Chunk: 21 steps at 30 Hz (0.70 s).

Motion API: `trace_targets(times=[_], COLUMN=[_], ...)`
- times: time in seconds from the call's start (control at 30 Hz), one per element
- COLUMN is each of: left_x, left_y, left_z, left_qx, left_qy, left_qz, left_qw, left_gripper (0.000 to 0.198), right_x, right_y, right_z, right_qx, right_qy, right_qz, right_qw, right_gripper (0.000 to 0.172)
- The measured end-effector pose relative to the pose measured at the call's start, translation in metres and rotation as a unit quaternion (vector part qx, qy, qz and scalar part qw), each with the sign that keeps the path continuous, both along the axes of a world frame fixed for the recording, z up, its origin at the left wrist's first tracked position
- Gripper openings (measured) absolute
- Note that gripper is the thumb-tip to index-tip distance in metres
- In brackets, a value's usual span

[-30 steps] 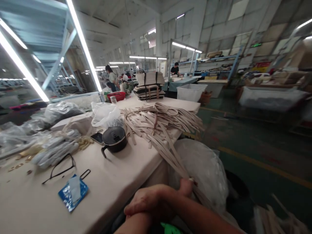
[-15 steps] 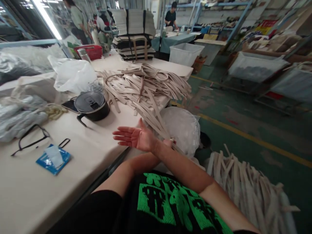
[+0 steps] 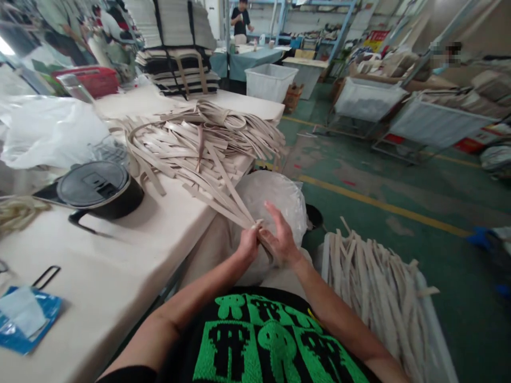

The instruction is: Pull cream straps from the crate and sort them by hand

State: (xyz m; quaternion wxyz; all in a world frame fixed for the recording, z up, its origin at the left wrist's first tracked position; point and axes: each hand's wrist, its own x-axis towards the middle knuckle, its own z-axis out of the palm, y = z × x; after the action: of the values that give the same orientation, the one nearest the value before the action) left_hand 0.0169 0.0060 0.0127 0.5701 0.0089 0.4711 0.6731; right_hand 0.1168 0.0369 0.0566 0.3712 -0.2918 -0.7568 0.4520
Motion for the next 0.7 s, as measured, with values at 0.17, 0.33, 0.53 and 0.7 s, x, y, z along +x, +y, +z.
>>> trace_targets(times=[0.17,0.33,0.53,0.7], left_x=[-0.002,0.008,-0.015,-0.045], left_y=[-0.003,-0.011,0.006,0.026], left_z=[0.018,0.033,0.062,0.068], left_qx=[0.031,0.047,0.062,0.049], left_qy=[-0.061,-0.084,-0.104,-0.056], left_qz=[-0.003,-0.046,0.042,0.101], left_qw=[0.998,0.994,0.992,0.992], left_gripper=[0.035,0.032,0.019,0.009], right_x=[0.031,0.035,0.098,0.175], right_y=[-0.006,-0.015,-0.002,-0.010], right_z=[-0.057,-0.044,0.000,0.000], right_qx=[-0.172,-0.262,0.034,0.048], right_qy=[-0.074,-0.119,-0.375,-0.498], right_qz=[0.072,0.093,-0.039,-0.104], right_qw=[0.980,0.953,0.926,0.860], right_gripper=[0.089,0.067,0.036,0.031])
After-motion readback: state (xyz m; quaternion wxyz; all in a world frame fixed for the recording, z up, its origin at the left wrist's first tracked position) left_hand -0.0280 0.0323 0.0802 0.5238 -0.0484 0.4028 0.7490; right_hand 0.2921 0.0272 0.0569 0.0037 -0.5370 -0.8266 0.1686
